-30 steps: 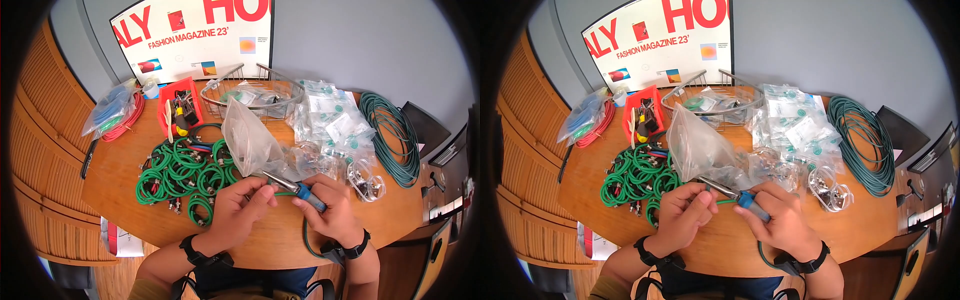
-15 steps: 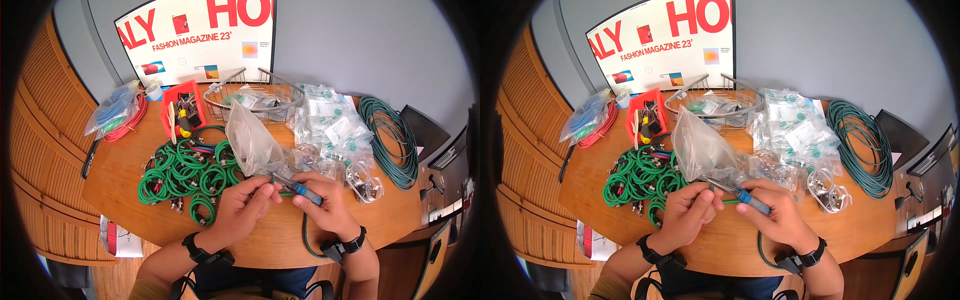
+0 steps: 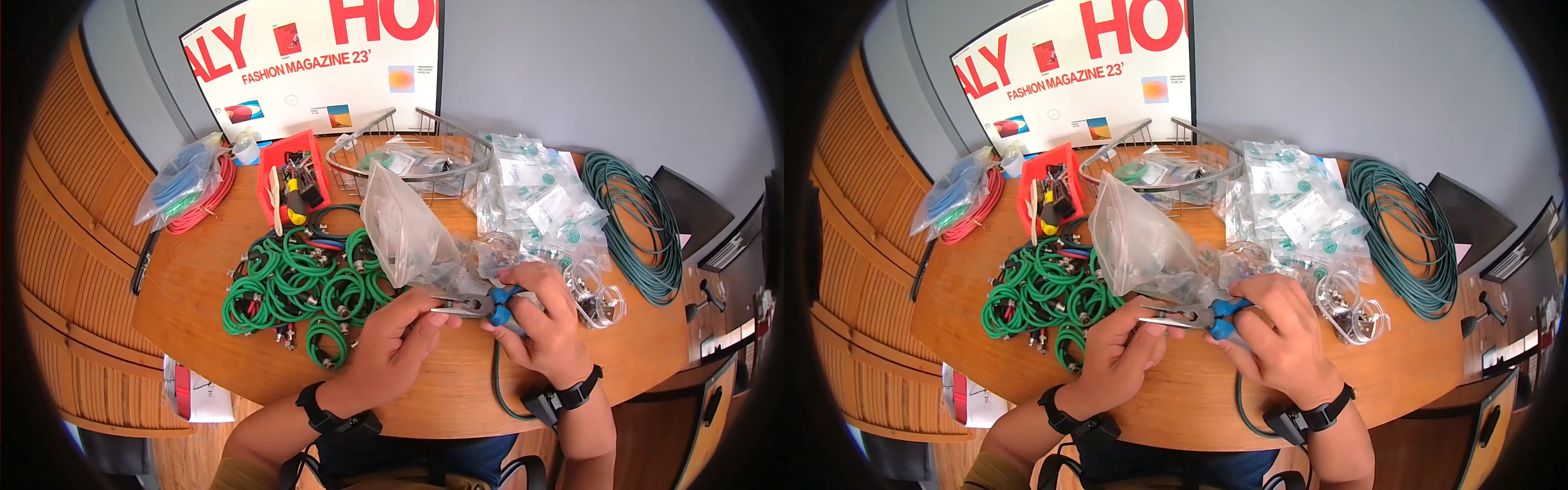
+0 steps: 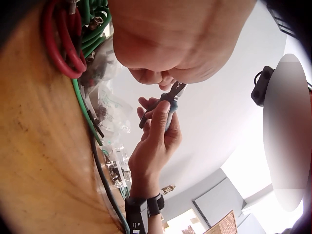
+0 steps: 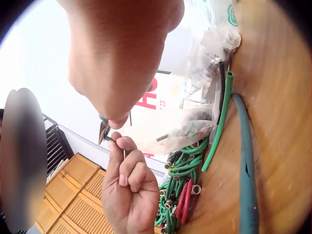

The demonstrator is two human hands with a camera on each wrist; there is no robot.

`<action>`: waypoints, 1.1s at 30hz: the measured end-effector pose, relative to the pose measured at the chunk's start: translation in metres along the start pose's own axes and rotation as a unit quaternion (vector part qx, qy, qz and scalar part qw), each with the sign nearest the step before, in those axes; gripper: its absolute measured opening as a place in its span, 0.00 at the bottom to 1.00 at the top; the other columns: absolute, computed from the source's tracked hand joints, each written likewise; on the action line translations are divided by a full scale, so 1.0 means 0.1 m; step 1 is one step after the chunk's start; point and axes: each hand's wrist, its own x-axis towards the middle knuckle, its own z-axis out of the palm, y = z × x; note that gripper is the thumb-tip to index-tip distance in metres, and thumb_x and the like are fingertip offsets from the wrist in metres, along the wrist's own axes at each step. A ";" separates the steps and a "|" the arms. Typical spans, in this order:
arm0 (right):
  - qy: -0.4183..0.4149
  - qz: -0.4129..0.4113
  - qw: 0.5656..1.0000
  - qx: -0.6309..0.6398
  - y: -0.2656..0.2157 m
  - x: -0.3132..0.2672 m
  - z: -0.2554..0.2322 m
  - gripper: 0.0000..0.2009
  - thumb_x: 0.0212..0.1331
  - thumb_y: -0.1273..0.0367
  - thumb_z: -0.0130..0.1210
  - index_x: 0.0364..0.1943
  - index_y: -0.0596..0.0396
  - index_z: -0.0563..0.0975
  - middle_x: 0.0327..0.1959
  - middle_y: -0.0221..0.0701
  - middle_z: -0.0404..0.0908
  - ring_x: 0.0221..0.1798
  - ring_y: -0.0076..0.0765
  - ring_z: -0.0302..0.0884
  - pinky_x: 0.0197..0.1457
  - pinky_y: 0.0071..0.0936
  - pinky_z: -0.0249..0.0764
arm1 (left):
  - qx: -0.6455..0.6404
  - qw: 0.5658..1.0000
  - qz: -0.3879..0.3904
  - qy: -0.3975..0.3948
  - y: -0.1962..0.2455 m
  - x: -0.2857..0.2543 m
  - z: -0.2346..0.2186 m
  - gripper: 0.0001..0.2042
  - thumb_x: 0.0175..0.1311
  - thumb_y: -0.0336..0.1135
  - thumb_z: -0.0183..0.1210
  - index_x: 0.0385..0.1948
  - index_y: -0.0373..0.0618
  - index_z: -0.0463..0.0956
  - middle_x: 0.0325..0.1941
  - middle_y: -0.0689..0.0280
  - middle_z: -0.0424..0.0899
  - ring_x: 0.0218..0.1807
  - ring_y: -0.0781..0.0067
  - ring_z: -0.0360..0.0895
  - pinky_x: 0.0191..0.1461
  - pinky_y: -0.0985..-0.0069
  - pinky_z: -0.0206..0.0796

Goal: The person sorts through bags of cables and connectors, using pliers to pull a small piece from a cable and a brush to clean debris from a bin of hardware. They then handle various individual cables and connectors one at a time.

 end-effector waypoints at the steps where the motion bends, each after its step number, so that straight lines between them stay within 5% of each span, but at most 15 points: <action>1: 0.000 0.000 1.000 0.000 0.00 0.01 0.00 0.17 0.45 0.67 0.77 0.29 0.59 0.78 0.49 0.40 0.81 0.46 0.51 0.82 0.50 0.44 0.79 | -0.003 1.000 0.011 0.020 0.01 0.00 0.02 0.11 0.85 0.31 0.48 0.52 0.35 0.78 0.32 0.71 0.80 0.23 0.89 0.61 0.28 0.84 0.54; 11: 0.026 -0.039 0.999 -0.018 0.01 -0.06 0.00 0.19 0.46 0.67 0.77 0.36 0.57 0.76 0.47 0.38 0.80 0.41 0.46 0.79 0.41 0.42 0.72 | 0.092 0.990 0.107 0.007 -0.02 -0.04 -0.06 0.12 0.81 0.25 0.51 0.58 0.33 0.78 0.39 0.66 0.84 0.25 0.89 0.64 0.28 0.84 0.55; 14: 0.050 -0.036 0.998 -0.009 -0.02 -0.06 0.02 0.22 0.46 0.66 0.77 0.42 0.57 0.78 0.46 0.38 0.80 0.40 0.45 0.78 0.41 0.42 0.71 | 0.083 0.994 0.055 0.052 0.04 -0.08 -0.06 0.11 0.74 0.21 0.57 0.52 0.37 0.84 0.47 0.59 0.88 0.33 0.78 0.75 0.37 0.80 0.67; 18: 0.005 -0.018 0.997 -0.073 -0.10 -0.02 -0.06 0.24 0.46 0.64 0.75 0.48 0.56 0.80 0.45 0.37 0.79 0.40 0.45 0.77 0.43 0.41 0.70 | 0.121 0.984 0.129 0.035 -0.01 -0.07 -0.10 0.15 0.69 0.17 0.58 0.54 0.39 0.84 0.52 0.56 0.89 0.40 0.69 0.84 0.42 0.77 0.74; 22: 0.017 -0.016 0.997 -0.078 -0.07 -0.05 -0.03 0.23 0.45 0.64 0.73 0.47 0.56 0.80 0.46 0.36 0.78 0.40 0.44 0.77 0.44 0.40 0.70 | 0.175 0.974 0.145 0.017 0.04 -0.05 -0.10 0.18 0.66 0.14 0.58 0.54 0.41 0.85 0.53 0.55 0.89 0.46 0.62 0.88 0.48 0.75 0.78; 25: 0.024 -0.009 0.995 -0.100 -0.06 -0.04 -0.04 0.21 0.45 0.65 0.71 0.45 0.56 0.80 0.43 0.36 0.78 0.39 0.44 0.76 0.43 0.40 0.69 | 0.211 0.953 0.216 0.006 0.06 -0.02 -0.07 0.19 0.61 0.12 0.57 0.52 0.36 0.85 0.51 0.55 0.91 0.41 0.67 0.88 0.44 0.76 0.79; 33: 0.029 -0.016 0.991 -0.132 -0.08 -0.01 -0.05 0.18 0.43 0.67 0.70 0.40 0.56 0.81 0.33 0.32 0.77 0.31 0.42 0.72 0.35 0.38 0.67 | 0.193 0.967 0.167 -0.010 0.06 -0.03 -0.10 0.22 0.63 0.12 0.56 0.57 0.40 0.85 0.55 0.55 0.90 0.47 0.64 0.89 0.50 0.75 0.80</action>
